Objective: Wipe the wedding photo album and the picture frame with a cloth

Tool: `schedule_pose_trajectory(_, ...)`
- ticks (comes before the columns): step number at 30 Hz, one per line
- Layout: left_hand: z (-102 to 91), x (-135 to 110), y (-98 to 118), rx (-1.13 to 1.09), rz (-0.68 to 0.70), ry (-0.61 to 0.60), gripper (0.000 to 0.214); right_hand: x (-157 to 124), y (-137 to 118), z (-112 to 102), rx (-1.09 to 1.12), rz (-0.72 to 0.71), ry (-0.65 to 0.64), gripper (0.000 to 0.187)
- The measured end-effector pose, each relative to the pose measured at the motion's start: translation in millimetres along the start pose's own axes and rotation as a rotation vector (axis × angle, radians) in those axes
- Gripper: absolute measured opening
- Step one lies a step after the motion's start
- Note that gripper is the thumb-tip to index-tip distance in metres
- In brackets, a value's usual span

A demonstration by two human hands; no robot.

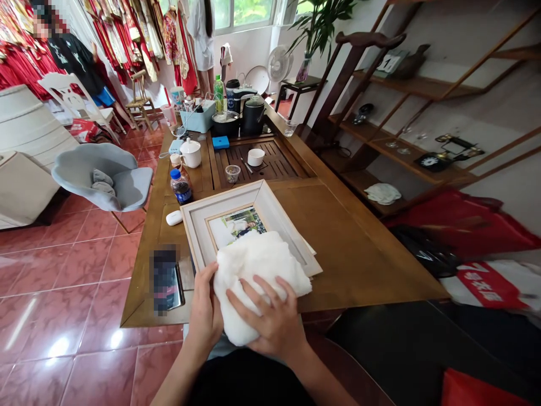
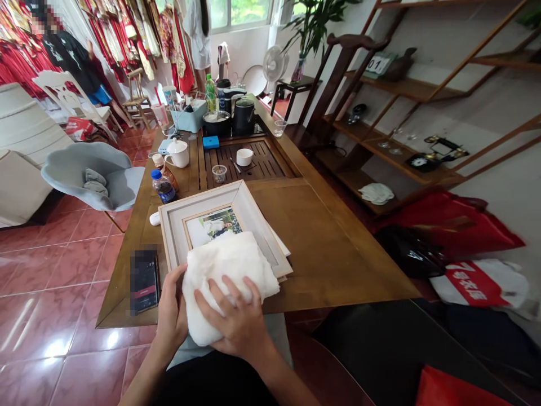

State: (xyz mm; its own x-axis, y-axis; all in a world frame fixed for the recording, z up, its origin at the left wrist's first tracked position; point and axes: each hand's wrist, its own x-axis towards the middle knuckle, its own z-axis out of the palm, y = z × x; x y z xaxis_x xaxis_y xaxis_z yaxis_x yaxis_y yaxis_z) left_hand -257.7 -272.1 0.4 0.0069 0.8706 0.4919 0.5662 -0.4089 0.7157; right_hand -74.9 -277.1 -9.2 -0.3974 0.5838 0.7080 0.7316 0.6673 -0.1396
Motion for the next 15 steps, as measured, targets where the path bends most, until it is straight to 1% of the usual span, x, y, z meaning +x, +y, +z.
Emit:
schedule_pose_trajectory(2, 0.0, 0, 0, -0.042, -0.004, 0.020, 0.051, 0, -4, 2, 0.008, 0.001, -0.009, 0.053)
schedule_pose_trajectory(5, -0.9, 1, 2, -0.080, 0.017, -0.003, 0.052, -2, 2, -2, 0.010, -0.002, -0.019, 0.049)
schedule_pose_trajectory(8, -2.0, 2, 5, -0.068, 0.031, -0.034, 0.052, -6, 19, -12, -0.024, 0.026, -0.014, 0.050)
schedule_pose_trajectory(12, -3.1, 2, 7, -0.066, 0.040, -0.039, 0.047, -14, 47, -26, -0.138, 0.079, 0.007, 0.054)
schedule_pose_trajectory(15, -3.1, 3, 7, -0.102, 0.048, -0.038, 0.045, -19, 62, -32, -0.177, 0.137, 0.036, 0.048)
